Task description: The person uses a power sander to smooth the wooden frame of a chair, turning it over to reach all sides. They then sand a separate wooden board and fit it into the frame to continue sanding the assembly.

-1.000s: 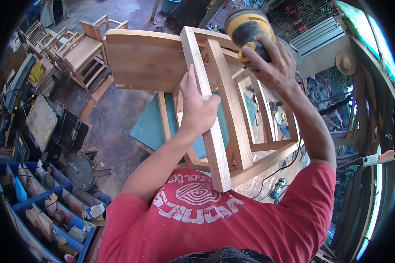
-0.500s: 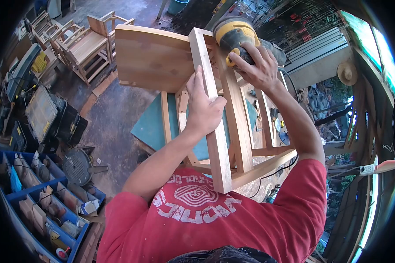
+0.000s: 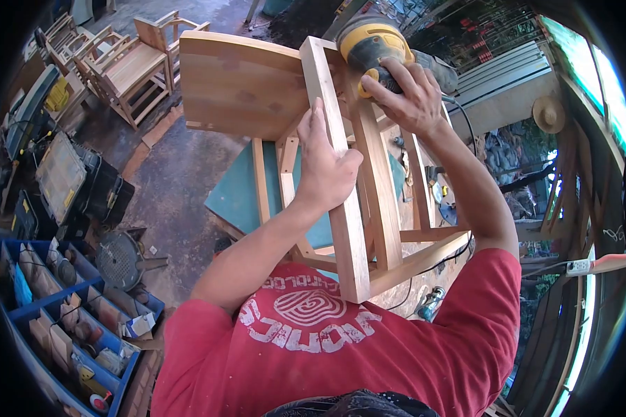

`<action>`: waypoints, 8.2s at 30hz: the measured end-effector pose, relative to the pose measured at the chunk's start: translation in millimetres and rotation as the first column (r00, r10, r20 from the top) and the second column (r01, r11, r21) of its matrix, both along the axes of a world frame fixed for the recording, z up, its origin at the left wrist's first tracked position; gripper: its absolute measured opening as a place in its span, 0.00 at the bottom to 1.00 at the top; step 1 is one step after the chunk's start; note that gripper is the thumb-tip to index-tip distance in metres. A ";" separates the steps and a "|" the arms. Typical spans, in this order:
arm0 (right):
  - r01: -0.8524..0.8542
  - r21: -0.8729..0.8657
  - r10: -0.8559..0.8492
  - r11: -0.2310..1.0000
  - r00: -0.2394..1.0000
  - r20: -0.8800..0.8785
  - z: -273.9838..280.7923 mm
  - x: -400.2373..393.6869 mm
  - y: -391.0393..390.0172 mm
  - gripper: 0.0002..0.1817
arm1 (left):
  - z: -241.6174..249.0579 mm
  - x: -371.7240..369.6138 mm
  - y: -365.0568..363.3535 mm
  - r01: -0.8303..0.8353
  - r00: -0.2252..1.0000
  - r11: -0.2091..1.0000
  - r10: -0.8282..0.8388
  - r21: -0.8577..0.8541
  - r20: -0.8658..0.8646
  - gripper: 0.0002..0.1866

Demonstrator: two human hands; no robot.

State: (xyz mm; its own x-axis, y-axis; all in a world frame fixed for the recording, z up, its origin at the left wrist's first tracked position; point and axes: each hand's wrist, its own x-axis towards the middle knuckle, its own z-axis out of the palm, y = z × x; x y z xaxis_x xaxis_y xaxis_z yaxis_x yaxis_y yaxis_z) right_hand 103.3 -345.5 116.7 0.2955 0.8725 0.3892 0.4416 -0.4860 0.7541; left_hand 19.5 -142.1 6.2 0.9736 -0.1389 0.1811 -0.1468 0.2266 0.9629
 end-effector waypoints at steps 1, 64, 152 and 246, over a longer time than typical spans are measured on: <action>0.025 -0.005 -0.025 1.000 1.000 0.012 0.8 0.3 -2.8 0.33 | -1.5 1.1 -1.5 0.005 1.000 1.000 -0.004 -0.002 0.004 0.50; 0.029 -0.089 -0.027 0.996 0.999 0.018 -0.6 2.9 15.7 0.35 | -9.4 6.3 7.0 0.225 0.626 0.376 -0.763 -0.899 -0.162 0.11; 0.441 0.217 -0.262 0.871 0.790 -0.554 97.4 36.2 -118.0 0.29 | -17.0 8.7 11.8 0.242 0.622 0.283 -0.780 -0.928 -0.075 0.22; 0.397 0.102 -0.373 0.912 0.907 -0.196 -70.8 -77.9 -90.8 0.25 | -11.0 14.4 0.5 0.273 0.587 0.302 -0.805 -0.913 -0.090 0.21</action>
